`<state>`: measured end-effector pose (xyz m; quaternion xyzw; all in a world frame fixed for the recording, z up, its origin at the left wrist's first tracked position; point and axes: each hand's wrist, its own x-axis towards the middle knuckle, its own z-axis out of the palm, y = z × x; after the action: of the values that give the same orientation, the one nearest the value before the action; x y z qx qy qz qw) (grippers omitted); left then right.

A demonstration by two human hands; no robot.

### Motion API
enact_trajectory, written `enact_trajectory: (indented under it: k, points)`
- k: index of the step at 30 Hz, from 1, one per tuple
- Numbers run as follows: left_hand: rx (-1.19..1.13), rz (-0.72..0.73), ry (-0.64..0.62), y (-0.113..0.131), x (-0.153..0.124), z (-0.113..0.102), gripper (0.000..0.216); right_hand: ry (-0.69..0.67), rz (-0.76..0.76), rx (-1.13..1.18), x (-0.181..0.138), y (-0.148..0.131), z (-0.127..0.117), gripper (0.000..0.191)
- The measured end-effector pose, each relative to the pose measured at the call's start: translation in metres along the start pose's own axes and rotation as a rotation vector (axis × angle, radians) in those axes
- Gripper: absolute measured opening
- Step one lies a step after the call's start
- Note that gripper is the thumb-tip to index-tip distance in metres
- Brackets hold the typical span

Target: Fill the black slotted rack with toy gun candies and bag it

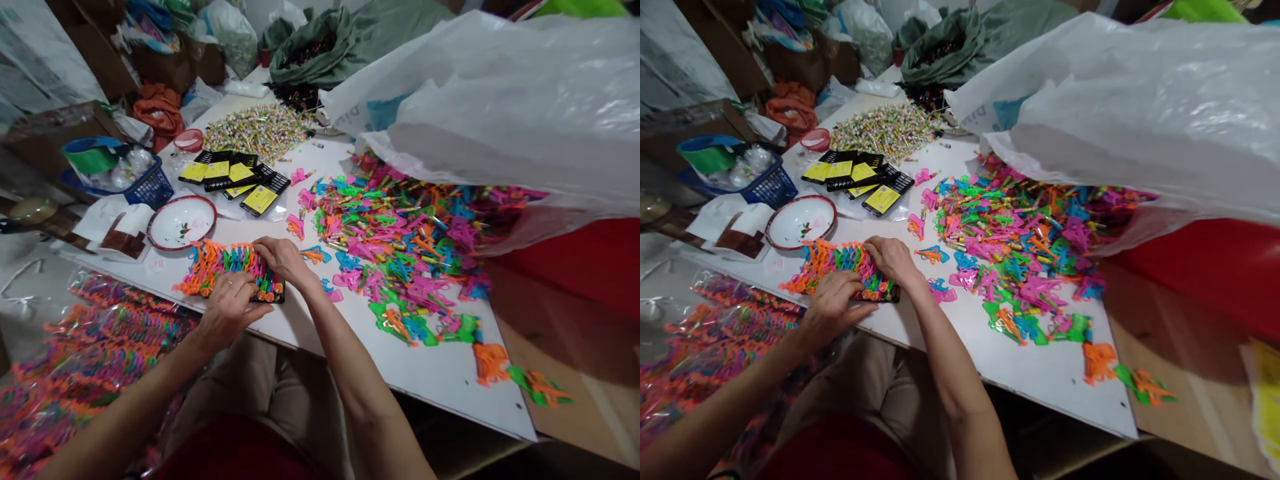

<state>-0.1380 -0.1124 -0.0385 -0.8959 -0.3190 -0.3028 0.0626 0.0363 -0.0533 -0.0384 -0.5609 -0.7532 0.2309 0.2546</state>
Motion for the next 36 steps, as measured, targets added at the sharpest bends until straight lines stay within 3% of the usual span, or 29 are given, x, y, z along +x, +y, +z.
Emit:
enact_trajectory:
  k: [3,8,13,17,22,26,30,36]
  points:
    - [0.07,0.009,-0.005,0.012,0.008,-0.001,0.042,0.011,-0.013,0.025,0.001,-0.001,0.001,0.032]
    - [0.043,0.147,0.031,0.018,0.008,0.015,0.021,-0.007,-0.003,0.011,0.001,-0.002,0.004,0.033]
    - [0.007,0.179,0.066,0.009,-0.001,0.021,0.021,-0.067,-0.065,-0.006,0.0,-0.004,-0.007,0.033]
    - [-0.007,0.186,0.079,0.009,0.001,0.019,0.019,-0.023,-0.169,-0.131,0.018,-0.033,-0.016,0.041]
    - [0.019,0.182,0.033,0.012,0.007,0.015,0.014,-0.233,-0.184,-0.386,0.047,-0.067,0.001,0.034]
    - [-0.004,0.166,0.077,0.012,0.006,0.017,0.013,-0.278,-0.106,-0.417,0.053,-0.06,0.011,0.031]
    - [-0.017,0.172,0.104,0.014,0.005,0.021,0.014,-0.285,-0.124,-0.405,0.054,-0.049,0.009,0.031]
    - [0.077,0.087,0.082,0.009,-0.001,-0.006,0.024,-0.275,-0.105,-0.395,0.056,-0.047,0.011,0.032]
